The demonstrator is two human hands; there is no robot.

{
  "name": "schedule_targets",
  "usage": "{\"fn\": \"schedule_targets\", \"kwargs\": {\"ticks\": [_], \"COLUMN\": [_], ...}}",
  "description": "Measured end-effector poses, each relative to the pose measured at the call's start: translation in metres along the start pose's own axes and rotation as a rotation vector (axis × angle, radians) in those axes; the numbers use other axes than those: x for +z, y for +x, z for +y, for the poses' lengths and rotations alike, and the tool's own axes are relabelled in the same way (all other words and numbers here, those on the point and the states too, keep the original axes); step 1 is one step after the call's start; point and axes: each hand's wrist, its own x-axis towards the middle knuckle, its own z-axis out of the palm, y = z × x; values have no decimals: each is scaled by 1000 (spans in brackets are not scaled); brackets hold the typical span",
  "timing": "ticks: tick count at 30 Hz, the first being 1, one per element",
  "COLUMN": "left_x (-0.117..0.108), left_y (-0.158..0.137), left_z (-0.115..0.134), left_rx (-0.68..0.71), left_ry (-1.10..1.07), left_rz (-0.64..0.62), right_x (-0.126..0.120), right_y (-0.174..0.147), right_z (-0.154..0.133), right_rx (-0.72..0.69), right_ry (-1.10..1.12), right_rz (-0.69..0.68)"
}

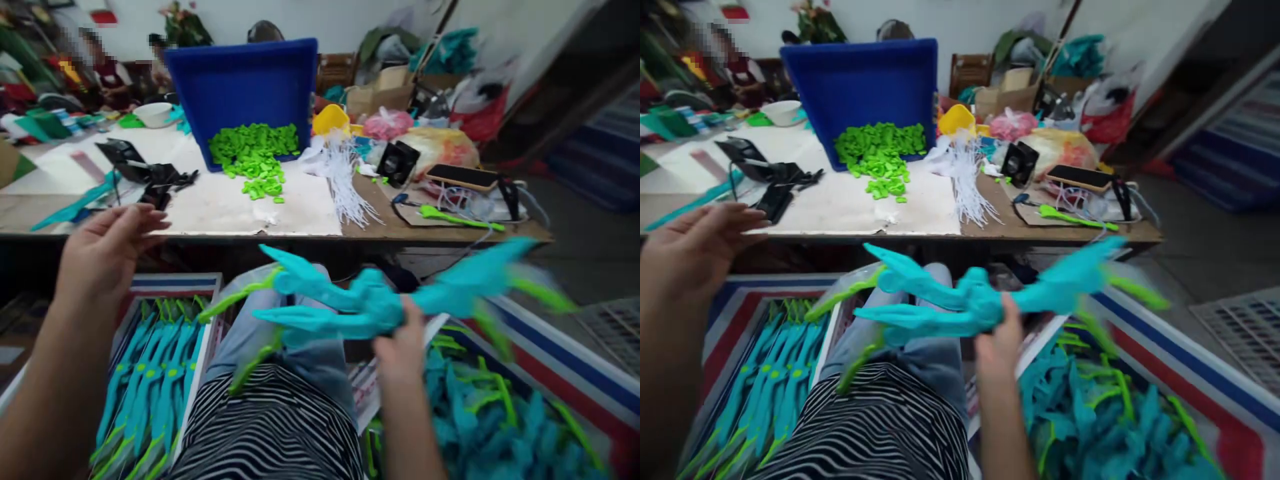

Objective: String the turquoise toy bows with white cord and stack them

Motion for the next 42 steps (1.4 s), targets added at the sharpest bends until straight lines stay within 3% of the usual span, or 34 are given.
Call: {"fn": "schedule_targets", "kwargs": {"ticks": [2,4,6,8,12,14,18,21,24,26,28,30,32,34,35,37,39,42], "left_x": [-18,-23,-14,7,65,88,107,110,114,115,116,117,117,117,117,115,112,108], "left_y": [-8,-16,-20,-19,-17,-19,-28,-33,-36,-37,-39,-43,-49,-56,-59,-65,-68,-66], "left_z": [12,6,-16,-52,-132,-163,-199,-214,-224,-228,-231,-232,-233,-235,-237,-243,-250,-258], "left_rx": [94,71,1,-34,0,-14,49,117,91,69,69,72,87,120,138,162,178,204], "left_ry": [71,188,344,522,1023,1132,1178,1169,1125,1108,1100,1086,1054,1006,977,921,876,860], "left_rz": [9,-80,-282,-554,-981,-1057,-1149,-1131,-1062,-1050,-1048,-1034,-989,-916,-880,-836,-840,-867], "right_x": [59,110,143,154,127,102,65,51,31,12,2,17,63,133,171,242,295,324], "right_y": [-24,-45,-60,-66,-70,-78,-106,-123,-126,-117,-95,-61,-19,25,45,77,97,110], "right_z": [24,49,67,76,77,76,85,97,97,81,52,14,-21,-45,-51,-53,-49,-41], "right_rx": [142,289,334,349,432,521,696,804,813,783,632,220,-300,-755,-909,-1071,-1103,-1066], "right_ry": [138,238,224,178,115,105,153,178,119,-81,-424,-750,-864,-936,-1000,-1148,-1284,-1418], "right_rz": [17,63,64,41,2,-43,-192,-310,-430,-577,-796,-998,-951,-822,-763,-670,-634,-606]}}
